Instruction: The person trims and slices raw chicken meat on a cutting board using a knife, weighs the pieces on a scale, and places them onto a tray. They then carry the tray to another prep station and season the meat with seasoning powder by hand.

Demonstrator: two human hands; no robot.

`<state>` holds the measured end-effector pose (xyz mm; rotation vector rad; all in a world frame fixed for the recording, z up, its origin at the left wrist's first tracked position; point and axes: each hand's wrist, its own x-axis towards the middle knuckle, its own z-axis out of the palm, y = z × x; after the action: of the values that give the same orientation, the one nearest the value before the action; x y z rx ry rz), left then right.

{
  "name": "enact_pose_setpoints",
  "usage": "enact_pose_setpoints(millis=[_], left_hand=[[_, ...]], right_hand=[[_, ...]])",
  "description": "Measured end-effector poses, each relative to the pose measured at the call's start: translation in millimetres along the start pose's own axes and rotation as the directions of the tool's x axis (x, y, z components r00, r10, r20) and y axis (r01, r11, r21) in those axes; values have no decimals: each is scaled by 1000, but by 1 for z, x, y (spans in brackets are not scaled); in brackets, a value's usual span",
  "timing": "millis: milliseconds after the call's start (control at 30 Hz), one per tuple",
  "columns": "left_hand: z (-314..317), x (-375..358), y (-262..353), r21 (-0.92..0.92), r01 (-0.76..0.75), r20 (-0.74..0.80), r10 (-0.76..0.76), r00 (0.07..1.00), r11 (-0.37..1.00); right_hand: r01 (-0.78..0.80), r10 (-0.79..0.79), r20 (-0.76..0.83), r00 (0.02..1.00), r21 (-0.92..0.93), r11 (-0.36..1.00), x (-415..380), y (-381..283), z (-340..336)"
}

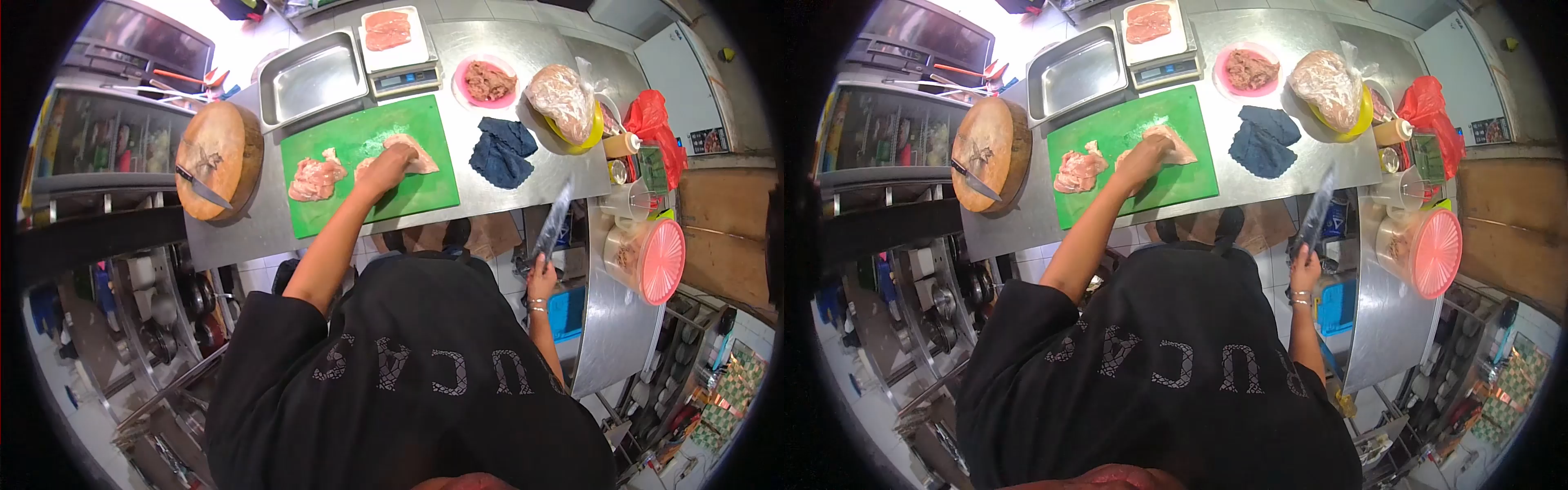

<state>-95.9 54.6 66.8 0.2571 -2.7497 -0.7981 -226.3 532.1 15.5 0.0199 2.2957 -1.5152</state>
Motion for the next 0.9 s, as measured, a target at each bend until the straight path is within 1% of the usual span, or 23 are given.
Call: enact_pose_setpoints(millis=[33,67,100,133,200,233,267,300,333,367,433,467,500,533,567,600,633,667,700,733,800,833,900], left_hand=[[-6,8,0,-22,-34,77,35,996,999],[-14,18,4,-18,-26,71,27,997,1000],[-25,30,11,-31,26,142,-21,990,999],[-36,39,18,-40,76,212,-66,975,996],[-56,45,34,-67,75,177,-62,982,995],[-59,45,35,-96,64,150,-49,988,993],[-61,41,36,-95,69,148,-55,988,993],[-61,36,33,-86,15,126,-4,992,996],[-59,30,29,-76,-38,104,46,994,996],[-56,21,28,-76,-31,102,39,994,997],[-42,-5,25,-45,-82,4,82,997,996],[-32,-19,27,-28,52,-39,-53,998,998],[-26,-28,27,-25,60,-44,-61,997,998],[-22,-35,27,41,68,-102,-63,993,997],[-17,-42,28,103,80,-158,-64,985,991],[-13,-48,31,102,90,-162,-73,984,991],[-11,-52,34,123,89,-219,-61,974,988],[-9,-55,36,146,89,-274,-47,961,985],[-5,-57,34,147,98,-279,-54,959,984],[0,-60,33,148,108,-276,-64,959,983],[4,-62,32,150,127,-279,-82,957,981],[4,-62,34,129,105,-291,-63,955,986],[4,-62,34,107,86,-307,-49,950,991]], right_hand=[[5,-5,8,1000,1,1000,3,-15,13],[35,-37,85,996,18,999,7,-27,23],[65,-70,163,984,37,997,11,-37,34],[71,-76,172,982,37,997,17,-44,44],[211,-204,264,943,2,977,25,-59,63],[214,-207,270,940,2,977,26,-73,72],[212,-204,306,930,5,977,25,-87,80],[211,-201,341,918,8,977,23,-104,87],[119,-113,405,908,8,993,21,-118,93],[120,-112,411,905,6,993,17,-131,100],[118,-64,502,863,-78,990,14,-149,115],[256,-131,509,851,-183,949,22,-141,126],[261,-133,517,846,-182,948,25,-145,134],[449,-261,523,812,-273,851,26,-150,145],[610,-376,541,752,-355,709,25,-154,153],[625,-321,605,728,-395,674,24,-166,160],[630,-320,614,722,-392,670,24,-175,166],[678,-311,658,685,-421,603,23,-183,173],[723,-298,701,648,-442,531,22,-188,179],[742,-297,717,631,-446,501,23,-189,186],[748,-272,733,623,-457,482,20,-194,196],[747,-248,741,624,-473,467,19,-196,200],[764,-267,744,612,-469,444,18,-194,209]])
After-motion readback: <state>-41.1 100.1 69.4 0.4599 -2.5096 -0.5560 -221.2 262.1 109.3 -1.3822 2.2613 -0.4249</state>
